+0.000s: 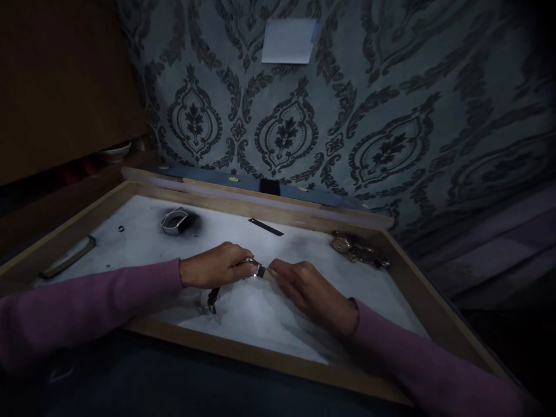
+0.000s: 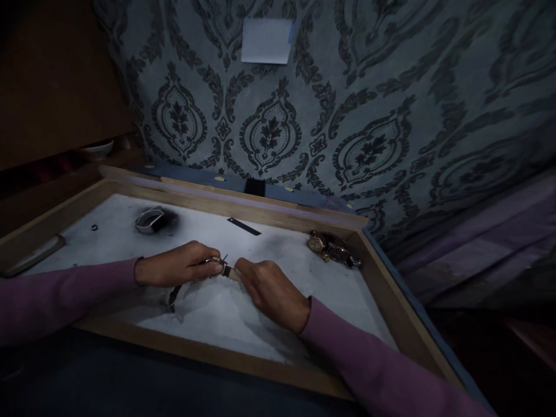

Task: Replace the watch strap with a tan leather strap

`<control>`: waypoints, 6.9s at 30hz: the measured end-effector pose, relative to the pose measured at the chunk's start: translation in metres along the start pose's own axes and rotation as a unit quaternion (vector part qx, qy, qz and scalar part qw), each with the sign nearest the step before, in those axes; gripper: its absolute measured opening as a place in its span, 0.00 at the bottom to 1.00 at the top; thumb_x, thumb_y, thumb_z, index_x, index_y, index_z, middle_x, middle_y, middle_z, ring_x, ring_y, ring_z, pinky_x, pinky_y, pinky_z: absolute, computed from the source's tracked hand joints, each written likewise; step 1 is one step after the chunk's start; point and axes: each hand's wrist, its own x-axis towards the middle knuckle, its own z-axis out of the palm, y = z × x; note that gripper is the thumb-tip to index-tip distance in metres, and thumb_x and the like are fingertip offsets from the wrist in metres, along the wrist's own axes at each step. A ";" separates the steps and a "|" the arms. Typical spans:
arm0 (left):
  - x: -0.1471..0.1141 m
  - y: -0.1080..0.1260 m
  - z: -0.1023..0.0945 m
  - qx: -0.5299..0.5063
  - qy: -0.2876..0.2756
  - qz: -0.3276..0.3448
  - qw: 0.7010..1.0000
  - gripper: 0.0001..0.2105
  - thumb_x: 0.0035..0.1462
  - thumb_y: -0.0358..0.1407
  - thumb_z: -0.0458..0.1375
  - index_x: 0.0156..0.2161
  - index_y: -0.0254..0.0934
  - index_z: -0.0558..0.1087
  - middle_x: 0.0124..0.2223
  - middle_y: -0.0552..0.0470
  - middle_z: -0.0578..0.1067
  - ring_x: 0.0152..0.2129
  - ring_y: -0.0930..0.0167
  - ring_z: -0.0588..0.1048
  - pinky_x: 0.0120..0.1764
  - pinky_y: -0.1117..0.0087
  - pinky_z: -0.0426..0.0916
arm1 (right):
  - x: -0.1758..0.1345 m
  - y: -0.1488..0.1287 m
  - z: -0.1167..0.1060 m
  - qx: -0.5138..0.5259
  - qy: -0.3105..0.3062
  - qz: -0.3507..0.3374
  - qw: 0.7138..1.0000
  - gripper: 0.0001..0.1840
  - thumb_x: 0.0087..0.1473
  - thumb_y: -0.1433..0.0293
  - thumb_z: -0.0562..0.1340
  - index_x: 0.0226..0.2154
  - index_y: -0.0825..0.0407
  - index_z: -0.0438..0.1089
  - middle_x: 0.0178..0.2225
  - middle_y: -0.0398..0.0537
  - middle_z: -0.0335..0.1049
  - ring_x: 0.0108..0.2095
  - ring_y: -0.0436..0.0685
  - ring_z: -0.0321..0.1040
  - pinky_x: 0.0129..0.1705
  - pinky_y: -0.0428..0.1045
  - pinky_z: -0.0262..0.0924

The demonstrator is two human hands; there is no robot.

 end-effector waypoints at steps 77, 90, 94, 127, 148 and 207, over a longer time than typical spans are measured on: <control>0.001 -0.005 -0.001 -0.209 -0.057 -0.060 0.974 0.20 0.60 0.51 0.52 0.29 0.34 0.65 0.22 0.59 0.61 0.18 0.77 0.59 0.22 0.74 0.54 | 0.002 -0.005 -0.010 0.207 -0.010 0.013 0.978 0.29 0.64 0.51 0.49 0.20 0.53 0.61 0.17 0.40 0.57 0.18 0.47 0.51 0.22 0.45 0.47; 0.002 -0.003 -0.001 -0.206 -0.052 -0.059 0.975 0.18 0.60 0.50 0.52 0.31 0.34 0.66 0.22 0.59 0.61 0.18 0.77 0.59 0.22 0.74 0.53 | 0.001 -0.005 -0.010 0.210 -0.001 0.007 0.978 0.28 0.65 0.53 0.49 0.20 0.53 0.62 0.17 0.40 0.58 0.18 0.47 0.50 0.22 0.45 0.47; 0.001 -0.004 -0.002 -0.211 -0.055 -0.061 0.974 0.19 0.60 0.50 0.52 0.31 0.34 0.66 0.22 0.59 0.61 0.18 0.77 0.58 0.22 0.74 0.53 | 0.001 -0.003 -0.009 0.205 -0.008 0.011 0.979 0.28 0.65 0.53 0.49 0.20 0.53 0.62 0.17 0.40 0.57 0.19 0.47 0.51 0.22 0.46 0.46; -0.002 0.002 0.004 -0.008 -0.011 0.004 1.000 0.15 0.63 0.41 0.47 0.26 0.36 0.62 0.23 0.58 0.61 0.20 0.75 0.60 0.25 0.74 0.54 | -0.002 -0.001 0.005 0.080 0.027 -0.020 0.996 0.16 0.65 0.67 0.49 0.31 0.54 0.66 0.20 0.38 0.53 0.19 0.48 0.52 0.25 0.45 0.47; -0.002 0.001 -0.002 -0.159 -0.059 -0.011 0.985 0.18 0.61 0.48 0.50 0.26 0.36 0.62 0.21 0.60 0.58 0.18 0.78 0.56 0.22 0.75 0.52 | 0.000 -0.005 -0.002 0.168 0.036 -0.026 0.985 0.21 0.67 0.60 0.50 0.29 0.54 0.67 0.18 0.36 0.50 0.19 0.47 0.48 0.22 0.44 0.45; -0.002 0.003 -0.005 -0.305 -0.151 -0.024 0.940 0.21 0.59 0.52 0.54 0.31 0.34 0.66 0.21 0.61 0.58 0.16 0.79 0.54 0.18 0.75 0.48 | -0.001 -0.009 -0.012 0.302 -0.034 0.009 0.953 0.24 0.63 0.53 0.53 0.30 0.56 0.68 0.21 0.39 0.56 0.20 0.46 0.50 0.21 0.43 0.47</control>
